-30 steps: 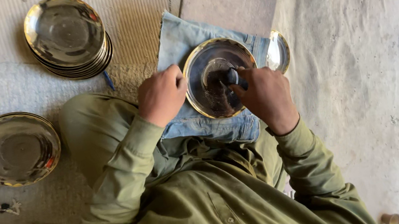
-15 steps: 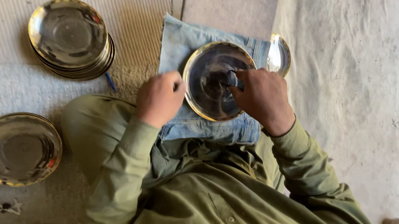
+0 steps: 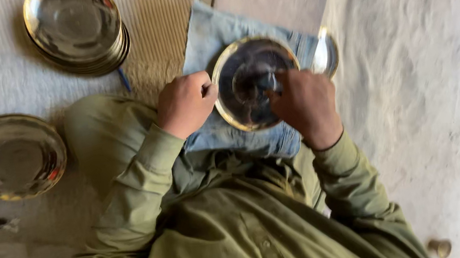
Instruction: The person sits on the floor with a stack of metal plates beside them and a denim cloth on their lap. They place one plate on the cloth, hold a small hand tool, and repeatedly work over the plate's surface, then set the finished plate on a stack and take the next plate.
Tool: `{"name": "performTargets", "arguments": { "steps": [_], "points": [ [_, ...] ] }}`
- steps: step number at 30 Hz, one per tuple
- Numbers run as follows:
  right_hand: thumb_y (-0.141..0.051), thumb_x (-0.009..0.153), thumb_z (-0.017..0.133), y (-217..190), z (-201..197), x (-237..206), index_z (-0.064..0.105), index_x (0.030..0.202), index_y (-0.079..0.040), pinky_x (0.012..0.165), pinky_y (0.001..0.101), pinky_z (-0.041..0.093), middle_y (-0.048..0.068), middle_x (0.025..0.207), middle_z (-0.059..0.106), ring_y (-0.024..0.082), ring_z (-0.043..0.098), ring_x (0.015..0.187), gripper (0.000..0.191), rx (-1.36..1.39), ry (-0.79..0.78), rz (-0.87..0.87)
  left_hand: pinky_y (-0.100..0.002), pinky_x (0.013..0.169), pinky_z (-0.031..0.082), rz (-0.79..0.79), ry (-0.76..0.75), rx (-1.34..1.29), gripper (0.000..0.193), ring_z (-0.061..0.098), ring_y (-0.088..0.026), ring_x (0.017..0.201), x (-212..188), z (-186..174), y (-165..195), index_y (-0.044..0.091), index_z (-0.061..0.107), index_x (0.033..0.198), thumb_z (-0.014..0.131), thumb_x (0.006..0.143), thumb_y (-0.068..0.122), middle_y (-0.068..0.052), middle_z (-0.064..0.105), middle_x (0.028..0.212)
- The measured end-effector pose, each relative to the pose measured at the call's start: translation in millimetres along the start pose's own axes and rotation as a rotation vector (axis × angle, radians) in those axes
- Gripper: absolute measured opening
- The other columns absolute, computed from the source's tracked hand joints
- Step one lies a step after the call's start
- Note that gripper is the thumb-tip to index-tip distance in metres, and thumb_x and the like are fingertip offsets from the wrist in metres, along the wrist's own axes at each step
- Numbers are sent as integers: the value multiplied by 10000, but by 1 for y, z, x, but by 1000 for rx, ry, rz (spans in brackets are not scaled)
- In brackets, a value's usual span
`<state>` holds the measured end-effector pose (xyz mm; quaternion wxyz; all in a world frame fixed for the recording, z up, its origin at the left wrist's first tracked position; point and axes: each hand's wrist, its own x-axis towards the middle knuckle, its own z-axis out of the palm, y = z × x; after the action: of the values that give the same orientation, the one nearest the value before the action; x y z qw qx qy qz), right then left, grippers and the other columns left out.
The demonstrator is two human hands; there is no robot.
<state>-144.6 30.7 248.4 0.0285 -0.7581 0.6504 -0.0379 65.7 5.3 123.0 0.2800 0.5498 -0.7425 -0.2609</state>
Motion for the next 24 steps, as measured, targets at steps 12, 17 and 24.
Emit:
{"name": "performTargets", "arguments": {
  "steps": [12,17,24],
  "points": [
    [-279,757,854,-4,0,7,766,780,-79,552,480,520,178,669,672,382,680,646,220,-58,-23,36,-463,580,495,40,80,8,235,666,-309,636,43,7,9,105,653,873,687,1013,290,-116,665,721],
    [-288,749,861,1,2,1,760,792,-69,550,487,513,173,665,673,385,681,655,245,-34,-14,11,-438,594,522,21,-78,-121,257,685,-328,675,-4,-2,1,86,668,876,752,879,328,-122,680,743],
    [-284,753,855,-4,4,3,743,759,-57,543,474,514,176,652,663,377,677,622,253,-40,-33,50,-490,614,491,212,146,33,261,663,-352,698,85,23,19,81,623,852,668,1021,274,-131,641,718]
  ]
}}
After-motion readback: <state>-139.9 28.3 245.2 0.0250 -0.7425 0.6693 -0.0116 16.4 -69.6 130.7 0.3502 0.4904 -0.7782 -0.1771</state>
